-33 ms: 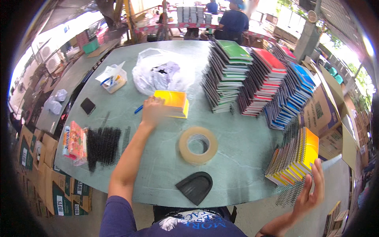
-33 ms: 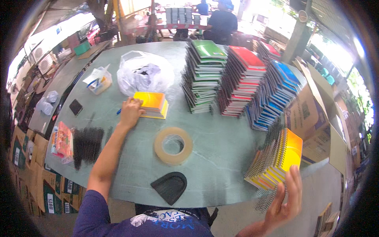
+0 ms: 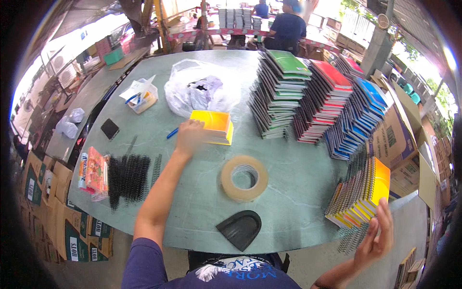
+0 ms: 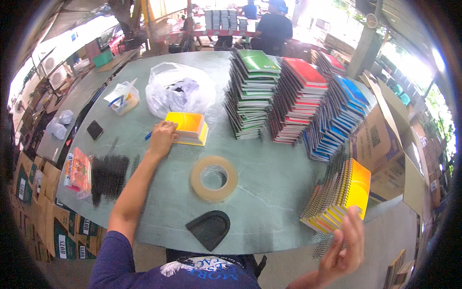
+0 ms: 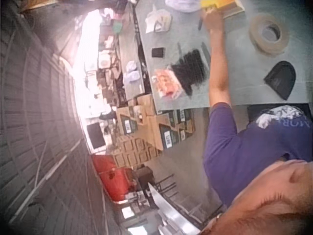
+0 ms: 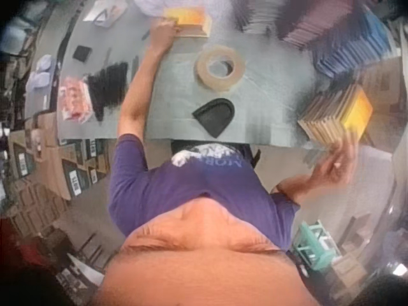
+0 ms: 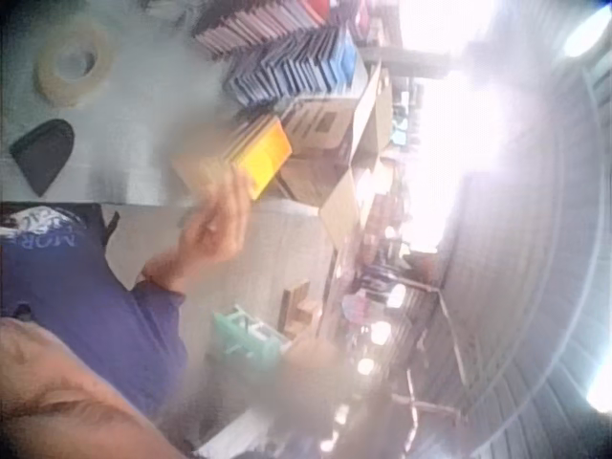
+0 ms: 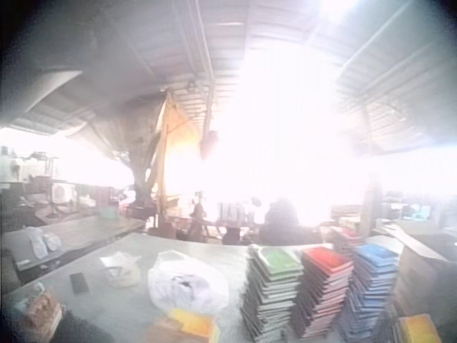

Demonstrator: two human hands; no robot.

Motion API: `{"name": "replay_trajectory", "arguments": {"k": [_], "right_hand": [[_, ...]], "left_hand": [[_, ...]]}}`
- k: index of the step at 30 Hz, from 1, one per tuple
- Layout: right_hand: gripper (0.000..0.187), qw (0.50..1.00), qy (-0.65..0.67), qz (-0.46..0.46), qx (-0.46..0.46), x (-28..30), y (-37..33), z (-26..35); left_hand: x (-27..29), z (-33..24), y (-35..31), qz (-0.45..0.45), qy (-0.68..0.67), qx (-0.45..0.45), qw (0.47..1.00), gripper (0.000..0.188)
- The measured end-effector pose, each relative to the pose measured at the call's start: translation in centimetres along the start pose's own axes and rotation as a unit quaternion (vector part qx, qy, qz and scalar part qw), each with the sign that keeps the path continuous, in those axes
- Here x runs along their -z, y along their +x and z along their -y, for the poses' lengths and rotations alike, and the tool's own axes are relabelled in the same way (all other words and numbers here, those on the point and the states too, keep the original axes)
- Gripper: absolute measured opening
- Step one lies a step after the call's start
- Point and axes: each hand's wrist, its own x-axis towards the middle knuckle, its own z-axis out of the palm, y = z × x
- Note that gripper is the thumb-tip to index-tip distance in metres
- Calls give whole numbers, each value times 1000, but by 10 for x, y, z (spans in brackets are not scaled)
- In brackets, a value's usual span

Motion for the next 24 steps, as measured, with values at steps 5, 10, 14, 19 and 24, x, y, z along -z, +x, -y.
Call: {"name": "replay_trajectory", "arguments": {"k": [5,10,14,19,24], "right_hand": [[24,967,197,163,-14,-91,1,17],[26,841,460,141,-246,-217,-13,20],[20,750,515,339,-238,-230,5,35],[15,869,277,410,-5,-214,36,70],[12,885,71,450,100,-250,17,82]], "left_hand": [[16,-12,-17,-24,20,-54,998,16],[81,-116,-54,-10,-514,113,850,17],[104,-109,-76,76,-471,125,870,20],[76,32,-111,178,-37,388,904,26],[51,32,-128,168,-8,353,920,26]]}}
